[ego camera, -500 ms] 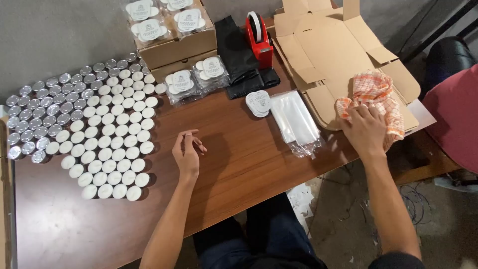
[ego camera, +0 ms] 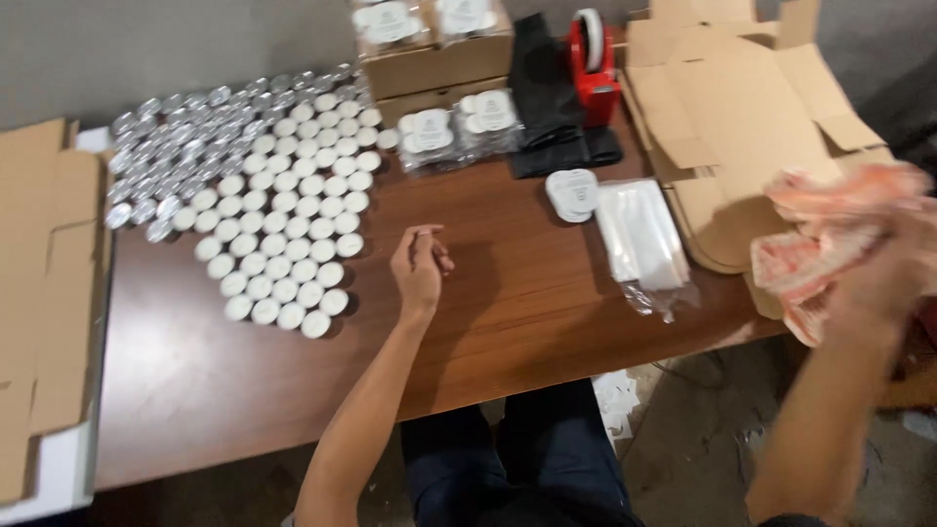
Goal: Cleaning individual tea light candles with a cloth and packaging them into small plastic bags.
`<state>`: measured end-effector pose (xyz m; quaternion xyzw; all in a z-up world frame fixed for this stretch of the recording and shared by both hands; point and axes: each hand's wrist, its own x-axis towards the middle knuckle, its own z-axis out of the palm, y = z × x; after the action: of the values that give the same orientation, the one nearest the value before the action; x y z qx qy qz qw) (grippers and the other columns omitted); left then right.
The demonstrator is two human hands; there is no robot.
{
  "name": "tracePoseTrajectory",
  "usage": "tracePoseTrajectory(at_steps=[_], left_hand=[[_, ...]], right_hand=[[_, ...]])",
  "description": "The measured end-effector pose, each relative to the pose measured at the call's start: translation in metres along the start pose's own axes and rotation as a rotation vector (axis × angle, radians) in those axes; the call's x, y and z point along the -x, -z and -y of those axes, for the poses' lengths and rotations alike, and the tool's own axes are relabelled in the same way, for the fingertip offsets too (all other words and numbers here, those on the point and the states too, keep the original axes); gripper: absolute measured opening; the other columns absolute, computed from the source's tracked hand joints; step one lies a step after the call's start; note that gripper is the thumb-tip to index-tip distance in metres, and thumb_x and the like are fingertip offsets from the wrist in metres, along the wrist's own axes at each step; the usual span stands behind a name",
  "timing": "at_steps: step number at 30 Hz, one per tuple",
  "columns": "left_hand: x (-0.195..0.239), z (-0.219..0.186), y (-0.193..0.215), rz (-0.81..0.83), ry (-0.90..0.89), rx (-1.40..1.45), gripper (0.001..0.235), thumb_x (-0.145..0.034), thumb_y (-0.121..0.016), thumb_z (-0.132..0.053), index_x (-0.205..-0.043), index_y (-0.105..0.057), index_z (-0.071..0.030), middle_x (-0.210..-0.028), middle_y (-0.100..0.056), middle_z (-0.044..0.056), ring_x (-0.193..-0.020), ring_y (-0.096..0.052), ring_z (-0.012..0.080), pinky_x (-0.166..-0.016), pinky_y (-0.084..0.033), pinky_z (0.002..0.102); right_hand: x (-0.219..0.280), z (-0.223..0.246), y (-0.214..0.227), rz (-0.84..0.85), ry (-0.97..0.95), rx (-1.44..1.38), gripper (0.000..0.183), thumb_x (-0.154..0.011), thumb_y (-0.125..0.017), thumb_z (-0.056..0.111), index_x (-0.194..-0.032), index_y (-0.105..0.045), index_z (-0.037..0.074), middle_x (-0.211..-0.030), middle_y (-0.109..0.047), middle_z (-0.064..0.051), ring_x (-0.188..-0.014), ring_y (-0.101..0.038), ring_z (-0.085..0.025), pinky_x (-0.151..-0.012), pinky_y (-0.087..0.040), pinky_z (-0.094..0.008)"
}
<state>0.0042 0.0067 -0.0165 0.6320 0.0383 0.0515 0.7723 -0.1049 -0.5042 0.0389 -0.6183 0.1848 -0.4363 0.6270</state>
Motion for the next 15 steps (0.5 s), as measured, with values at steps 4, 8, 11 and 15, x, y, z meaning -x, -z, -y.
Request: tracePoseTrajectory(at_steps=[4, 8, 11, 15], left_hand=[[-0.001, 0.003, 0.006, 0.013, -0.199, -0.140, 0.026, -0.107, -0.046, -0.014, -0.101, -0.069, -0.003, -0.067, -0.061, 0.005, -0.051, -0.058, 0.0117, -0.048, -0.045, 0.023], [-0.001, -0.001, 0.009, -0.017, -0.388, -0.291, 0.025, -0.106, -0.048, -0.015, -0.097, -0.070, -0.006, -0.063, -0.059, -0.001, -0.050, -0.053, 0.0090, -0.049, -0.042, 0.024], [-0.007, -0.002, 0.018, -0.137, -0.593, -0.582, 0.017, -0.102, -0.054, -0.017, -0.098, -0.068, -0.009, -0.072, -0.062, -0.003, -0.061, -0.055, 0.0108, -0.055, -0.045, 0.029], [-0.017, -0.021, 0.039, -0.378, -0.803, -1.191, 0.019, -0.096, -0.065, -0.028, -0.098, -0.066, -0.008, -0.092, -0.064, 0.007, -0.081, -0.062, 0.0225, -0.062, -0.051, 0.032]], right_hand=[[0.030, 0.037, -0.023, 0.553, 0.340, -0.024, 0.082, -0.116, -0.030, 0.064, -0.160, -0.018, -0.004, -0.166, -0.015, -0.026, -0.156, -0.012, -0.038, -0.129, -0.011, -0.057], [0.087, 0.080, -0.095, 0.332, -0.123, -0.137, 0.027, -0.102, -0.050, 0.033, -0.125, -0.058, 0.020, -0.123, -0.063, -0.002, -0.123, -0.068, -0.018, -0.114, -0.063, -0.037], [0.110, 0.070, -0.120, 0.509, 0.073, -0.099, 0.008, -0.112, -0.053, 0.013, -0.120, -0.050, 0.012, -0.112, -0.059, -0.008, -0.102, -0.066, -0.023, -0.091, -0.061, -0.039], [0.145, 0.080, -0.169, 0.853, -0.061, -0.074, 0.005, -0.113, -0.049, 0.007, -0.110, -0.052, 0.005, -0.102, -0.064, -0.013, -0.084, -0.070, -0.022, -0.066, -0.064, -0.027]])
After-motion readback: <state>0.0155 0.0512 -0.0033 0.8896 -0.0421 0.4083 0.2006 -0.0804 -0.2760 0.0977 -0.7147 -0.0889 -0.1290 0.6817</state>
